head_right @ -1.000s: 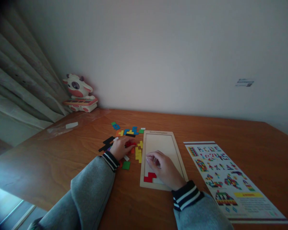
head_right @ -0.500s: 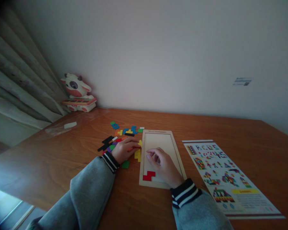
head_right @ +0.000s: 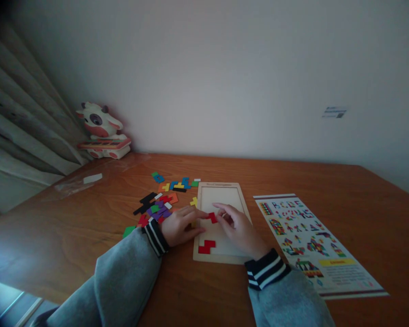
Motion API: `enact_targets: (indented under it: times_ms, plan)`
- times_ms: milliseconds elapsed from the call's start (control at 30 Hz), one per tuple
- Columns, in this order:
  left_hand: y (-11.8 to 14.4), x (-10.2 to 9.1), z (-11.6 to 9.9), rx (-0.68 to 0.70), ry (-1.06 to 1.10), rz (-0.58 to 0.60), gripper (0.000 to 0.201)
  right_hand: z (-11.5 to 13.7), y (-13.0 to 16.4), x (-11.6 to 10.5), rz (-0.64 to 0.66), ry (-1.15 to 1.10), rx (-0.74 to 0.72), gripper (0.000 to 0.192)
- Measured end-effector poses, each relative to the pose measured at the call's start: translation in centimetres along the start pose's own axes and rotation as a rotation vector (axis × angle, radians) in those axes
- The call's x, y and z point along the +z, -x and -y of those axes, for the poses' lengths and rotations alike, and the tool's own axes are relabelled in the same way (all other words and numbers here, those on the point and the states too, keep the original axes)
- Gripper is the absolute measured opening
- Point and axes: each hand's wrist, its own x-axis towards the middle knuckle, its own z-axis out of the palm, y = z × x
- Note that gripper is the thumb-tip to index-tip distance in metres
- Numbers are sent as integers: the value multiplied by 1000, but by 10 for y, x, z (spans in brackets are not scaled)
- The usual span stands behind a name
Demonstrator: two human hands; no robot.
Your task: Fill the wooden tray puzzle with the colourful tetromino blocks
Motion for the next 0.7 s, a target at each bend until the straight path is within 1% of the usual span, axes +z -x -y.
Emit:
enact_targets:
  times_ms: [67,133,200,267,333,433,533,633,700]
  plan:
    - [0,-1,-4,66,-45,89,38,-6,4,-14,-8,51,-29,39]
    - [1,-2,-6,104,-39,161,45,-12,9,-28,7,100,-34,34]
    - [2,-2,-5,118,-26,217,52,-18,15,-38,23,146,-14,31]
    - [3,-3,-2,102,-33,246,55,-21,20,-45,29,175,2,30]
    - [4,-5,1,70,-57,257,55,-22,23,-48,36,207,15,29]
    - [3,-8,5,51,-87,252,43,-21,26,-49,71,272,23,26]
    - [2,-8,6,60,-94,231,36,-20,26,-50,124,296,-5,28]
    - [2,-8,6,82,-74,214,35,-21,27,-50,171,295,-46,26]
    - [2,-8,6,87,-57,209,36,-21,28,-50,163,299,-71,23]
